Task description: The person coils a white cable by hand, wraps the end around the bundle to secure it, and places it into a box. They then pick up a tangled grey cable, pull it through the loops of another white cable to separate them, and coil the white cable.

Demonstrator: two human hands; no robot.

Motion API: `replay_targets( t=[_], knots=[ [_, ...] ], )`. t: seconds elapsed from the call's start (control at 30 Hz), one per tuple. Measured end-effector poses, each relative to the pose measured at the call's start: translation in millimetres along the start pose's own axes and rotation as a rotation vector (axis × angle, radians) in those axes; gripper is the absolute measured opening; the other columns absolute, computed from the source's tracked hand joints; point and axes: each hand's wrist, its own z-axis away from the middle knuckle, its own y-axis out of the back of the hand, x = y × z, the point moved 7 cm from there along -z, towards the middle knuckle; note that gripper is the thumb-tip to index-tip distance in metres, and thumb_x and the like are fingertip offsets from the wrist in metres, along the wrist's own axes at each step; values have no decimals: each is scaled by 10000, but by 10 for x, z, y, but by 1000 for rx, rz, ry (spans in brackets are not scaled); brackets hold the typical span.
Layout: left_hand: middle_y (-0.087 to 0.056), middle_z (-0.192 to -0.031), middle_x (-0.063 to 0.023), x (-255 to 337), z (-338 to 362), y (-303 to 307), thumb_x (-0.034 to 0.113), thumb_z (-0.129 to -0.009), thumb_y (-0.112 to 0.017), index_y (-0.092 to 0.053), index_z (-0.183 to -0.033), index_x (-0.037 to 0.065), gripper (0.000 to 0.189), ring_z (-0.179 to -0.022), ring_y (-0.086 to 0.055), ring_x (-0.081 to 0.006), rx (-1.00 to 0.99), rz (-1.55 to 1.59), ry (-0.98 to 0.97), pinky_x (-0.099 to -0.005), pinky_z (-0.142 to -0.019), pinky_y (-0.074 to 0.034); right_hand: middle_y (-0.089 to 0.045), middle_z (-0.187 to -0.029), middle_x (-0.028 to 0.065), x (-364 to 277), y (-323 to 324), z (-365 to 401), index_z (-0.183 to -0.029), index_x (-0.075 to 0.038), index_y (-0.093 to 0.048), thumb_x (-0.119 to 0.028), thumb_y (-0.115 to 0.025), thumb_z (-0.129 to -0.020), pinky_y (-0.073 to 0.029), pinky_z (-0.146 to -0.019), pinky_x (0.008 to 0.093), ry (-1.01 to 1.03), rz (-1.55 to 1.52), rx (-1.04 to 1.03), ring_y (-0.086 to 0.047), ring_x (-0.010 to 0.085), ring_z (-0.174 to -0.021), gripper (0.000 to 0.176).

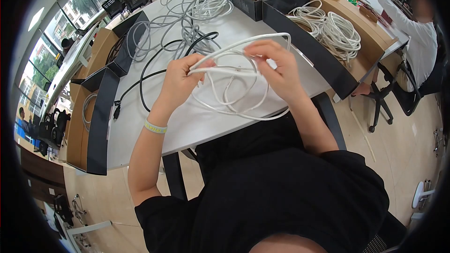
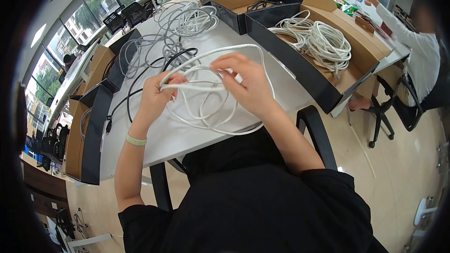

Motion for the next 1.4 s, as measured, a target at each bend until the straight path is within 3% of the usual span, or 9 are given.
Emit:
replay_targets(
  t=[0.13,0.33,0.4,0.6,0.83,0.9,1.13,1.3,1.4],
  knots=[
    [-485,-562,19,-96,19,138,142,-846,-518,-627,-821,7,175,-492,-412,-30,127,102,42,-181,-442,-339,-613,-872,80,84,102,28,-909,-31,-616,-3,-548,-734,-422,-595,226,31,-41,22,-567,141,-751,190],
    [-565,-671,-29,43,24,36,164,-831,-556,-624,-853,4,175,-553,-475,-61,-15,-57,-48,-195,-472,-363,-591,-787,37,161,66,34,-872,-39,-636,-94,-621,-746,-380,-554,209,-253,-196,105,-531,88,-706,138],
    [-592,-707,-65,234,37,-10,139,-804,-579,-618,-867,-6,163,-594,-515,-118,-19,-228,-284,-228,-526,-394,-549,-679,6,146,40,15,-869,-41,-644,-128,-648,-730,-351,-500,217,-223,-14,-9,-487,73,-605,164],
    [-600,-761,-95,184,58,-127,87,-765,-601,-610,-874,-11,146,-654,-549,-168,-97,-230,-214,-264,-579,-417,-471,-531,40,239,-92,72,-879,-30,-639,-147,-643,-740,-330,-432,252,-393,115,-174,-417,101,-450,182],
    [-565,-740,-72,110,17,-93,63,-774,-558,-598,-860,-15,123,-629,-519,-139,-73,-239,-255,-248,-568,-410,-523,-636,87,192,-38,48,-879,-7,-616,-85,-578,-777,-363,-466,276,-267,119,-53,-468,148,-499,134],
    [-544,-778,-48,36,-9,-91,74,-793,-538,-592,-850,-10,115,-616,-496,-110,-57,-35,-140,-228,-563,-401,-531,-689,97,117,7,25,-883,-3,-604,-67,-558,-789,-369,-481,272,-183,141,5,-476,148,-519,124],
    [-534,-897,-41,184,2,-70,114,-795,-586,-558,-876,2,141,-640,-495,-78,15,-153,-243,-199,-558,-409,-508,-686,78,124,49,26,-871,7,-586,-53,-543,-808,-360,-497,258,-250,128,75,-461,135,-547,97],
    [-522,-880,-19,25,5,-171,107,-769,-630,-516,-973,12,253,-620,-475,-54,-53,204,69,-178,-523,-384,-490,-687,58,47,81,22,-851,0,-580,-31,-537,-809,-341,-486,240,-121,158,136,-425,114,-533,67],
    [-526,-827,-13,52,20,-149,104,-760,-635,-523,-952,15,240,-610,-472,-47,27,284,71,-177,-513,-381,-489,-689,52,38,67,18,-866,0,-582,-34,-542,-807,-338,-486,233,-124,67,95,-427,108,-534,78]
  ],
)
